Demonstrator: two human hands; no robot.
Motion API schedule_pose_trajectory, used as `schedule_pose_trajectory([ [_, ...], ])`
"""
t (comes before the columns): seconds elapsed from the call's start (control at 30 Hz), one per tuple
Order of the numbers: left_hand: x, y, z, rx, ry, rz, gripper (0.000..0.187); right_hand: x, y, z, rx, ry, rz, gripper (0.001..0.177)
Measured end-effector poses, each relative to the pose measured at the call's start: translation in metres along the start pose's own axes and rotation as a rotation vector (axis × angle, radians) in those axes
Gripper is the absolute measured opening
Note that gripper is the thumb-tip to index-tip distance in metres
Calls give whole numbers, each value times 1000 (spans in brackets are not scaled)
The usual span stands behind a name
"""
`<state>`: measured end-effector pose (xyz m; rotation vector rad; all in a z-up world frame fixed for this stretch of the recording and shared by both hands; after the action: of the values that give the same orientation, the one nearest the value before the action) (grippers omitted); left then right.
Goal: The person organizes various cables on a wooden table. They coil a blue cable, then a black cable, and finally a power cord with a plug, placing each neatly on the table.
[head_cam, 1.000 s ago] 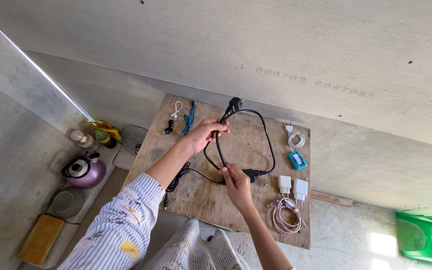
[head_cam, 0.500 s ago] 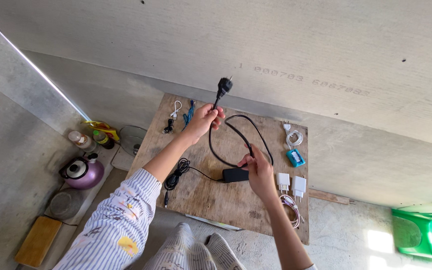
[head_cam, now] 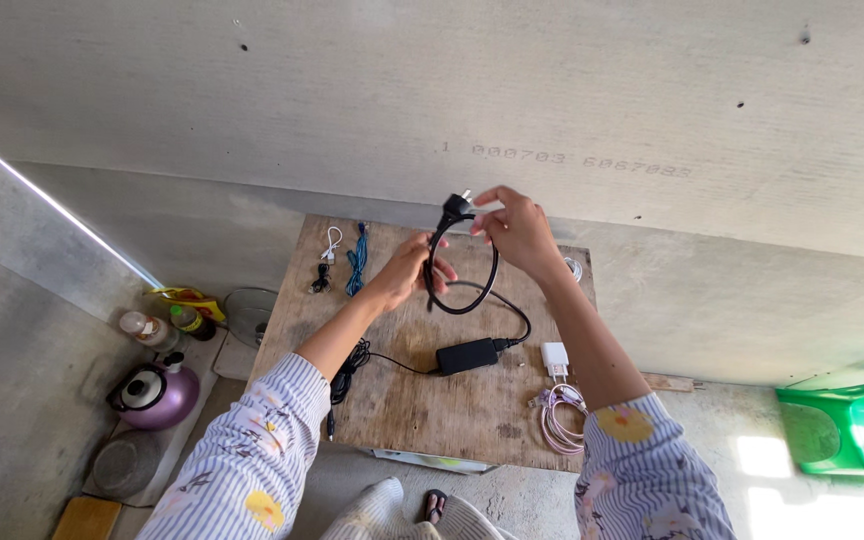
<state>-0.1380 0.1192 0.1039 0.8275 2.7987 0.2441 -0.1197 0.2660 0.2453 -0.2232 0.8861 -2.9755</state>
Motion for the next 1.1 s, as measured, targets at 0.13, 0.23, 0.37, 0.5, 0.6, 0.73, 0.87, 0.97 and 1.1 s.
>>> schedule_pose_trajectory([
  [0.13, -5, 16, 2, -311, 16, 125, 29, 19, 2, -23, 73, -23, -83, 19],
  [0.23, 8, 13, 1, -642, 171, 148, 29, 28, 11, -64, 480, 50, -261, 20],
  [0.37, 21, 3, 10, -829, 182, -8, 31, -13, 3, -69, -32, -111, -662, 28],
  [0.5, 15, -1, 10, -918, 186, -28, 39, -66, 43, -61, -348, -226, -704, 64],
  [0.6, 10, 0, 14, -963, 220, -3, 27, -67, 87, -99, 172, -10, -437, 78],
  [0.73, 0, -2, 24, -803, 193, 10, 56, -69, 115, -106, 87, -13, -302, 72],
  [0.87, -2, -20, 28, -257, 174, -271, 79, -67, 148, -92, -200, 14, -161, 60],
  [0.97, -8, -31, 30, -220, 192, -366, 73, -77, 174, -51, -323, -113, -161, 72],
  [1.1, -8, -54, 23, -387, 233, -249, 65, -85, 191, -49, 127, -134, 73, 79],
])
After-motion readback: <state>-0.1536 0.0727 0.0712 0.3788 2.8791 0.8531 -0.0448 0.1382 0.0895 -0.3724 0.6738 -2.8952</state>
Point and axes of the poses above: each hand's wrist, its own x-axis towards the middle knuckle, its own y-axis out of the palm, z = x × y, the point moved 10 cm from there along x, towards the middle knuckle
